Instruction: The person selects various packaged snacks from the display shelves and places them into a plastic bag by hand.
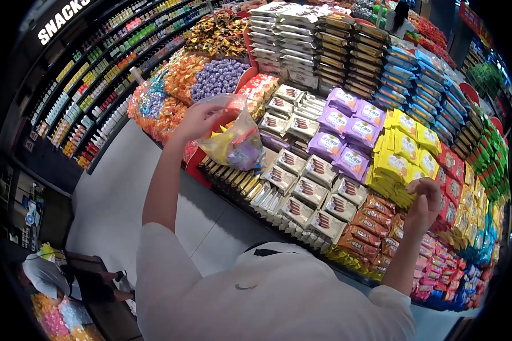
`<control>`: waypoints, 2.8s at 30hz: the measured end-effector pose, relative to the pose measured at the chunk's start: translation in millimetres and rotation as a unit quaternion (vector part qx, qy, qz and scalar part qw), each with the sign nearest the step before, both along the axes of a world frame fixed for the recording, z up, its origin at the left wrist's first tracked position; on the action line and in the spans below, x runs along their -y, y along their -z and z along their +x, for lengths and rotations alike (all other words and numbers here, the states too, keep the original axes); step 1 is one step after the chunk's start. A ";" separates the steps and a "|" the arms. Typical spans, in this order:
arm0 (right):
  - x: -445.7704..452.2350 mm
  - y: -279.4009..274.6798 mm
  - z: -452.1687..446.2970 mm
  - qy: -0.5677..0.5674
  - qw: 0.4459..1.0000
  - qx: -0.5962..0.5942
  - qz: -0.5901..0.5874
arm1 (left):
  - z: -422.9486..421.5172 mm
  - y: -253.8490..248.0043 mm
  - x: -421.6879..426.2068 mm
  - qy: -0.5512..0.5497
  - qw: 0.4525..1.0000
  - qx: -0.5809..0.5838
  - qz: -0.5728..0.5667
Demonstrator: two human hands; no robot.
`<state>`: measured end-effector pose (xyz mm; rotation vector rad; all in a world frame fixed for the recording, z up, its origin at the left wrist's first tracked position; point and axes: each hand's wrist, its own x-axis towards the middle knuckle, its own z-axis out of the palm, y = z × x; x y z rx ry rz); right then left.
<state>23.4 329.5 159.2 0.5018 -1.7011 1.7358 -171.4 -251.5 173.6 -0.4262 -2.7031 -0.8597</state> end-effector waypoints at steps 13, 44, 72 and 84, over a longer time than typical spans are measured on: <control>-36.7 74.5 110.0 0.184 0.963 0.032 -0.192 | -21.2 -10.2 -79.6 -0.028 0.870 0.316 -0.378; -18.7 95.5 104.2 0.152 0.955 0.088 -0.239 | 37.5 -94.5 -53.0 -0.063 0.941 0.005 -0.332; 164.7 75.1 38.3 -0.010 0.916 0.276 -0.289 | 124.6 101.1 -251.3 0.379 0.822 0.229 0.358; 165.8 70.2 20.5 0.224 0.916 0.195 -0.269 | 145.6 123.8 -267.8 0.303 0.780 0.320 0.443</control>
